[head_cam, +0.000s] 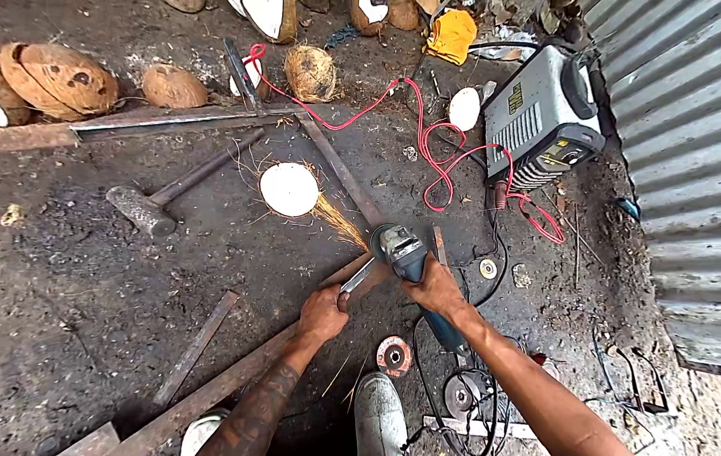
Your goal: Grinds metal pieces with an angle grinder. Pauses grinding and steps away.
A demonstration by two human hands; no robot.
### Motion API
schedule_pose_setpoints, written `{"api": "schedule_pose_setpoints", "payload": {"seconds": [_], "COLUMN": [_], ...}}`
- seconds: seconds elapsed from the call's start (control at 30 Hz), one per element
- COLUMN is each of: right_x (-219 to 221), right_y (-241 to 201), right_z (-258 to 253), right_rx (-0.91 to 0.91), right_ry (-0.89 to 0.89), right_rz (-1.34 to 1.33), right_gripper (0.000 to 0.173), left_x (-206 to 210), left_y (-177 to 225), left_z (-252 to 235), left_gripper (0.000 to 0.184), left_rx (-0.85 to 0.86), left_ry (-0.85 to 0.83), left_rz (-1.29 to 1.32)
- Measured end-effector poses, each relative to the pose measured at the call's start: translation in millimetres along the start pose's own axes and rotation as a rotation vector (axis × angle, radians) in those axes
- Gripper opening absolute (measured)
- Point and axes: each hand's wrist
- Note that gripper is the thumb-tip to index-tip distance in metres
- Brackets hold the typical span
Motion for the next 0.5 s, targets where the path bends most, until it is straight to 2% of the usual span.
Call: {"api": "schedule_pose_setpoints", "payload": {"seconds": [0.13,0.33,0.5], "right_x": [7.0,-13.8,-20.0], "right_y": [-6.0,12.3,16.0], "right_z": [14.8,-14.0,-3.9], "right_rx": [-0.047,-0.001,-0.022], "right_ry": [-0.041,0.061,0.082], "right_rz": [0.023,-0.071,-0.099], "right_gripper": [0.084,0.078,0.076], "left_x": [-0.9,0.4,5.6], "left_y": [2.2,-0.3,6.2], "left_z": [-0.4,-0.2,5.8], "left_gripper": [0.036,0.036,0.038], "left_rx": [-0.013,0.001,-0.041], "left_ry": [-0.009,0.017,0.034], "left_rz": [-0.022,-0.022,-0.075]}}
Point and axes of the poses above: each hand's wrist, its own z-axis away from the middle knuckle, its own x-axis out of the palm, y = z × x, and after that the axes turned 5 degrees about -y, right-handed
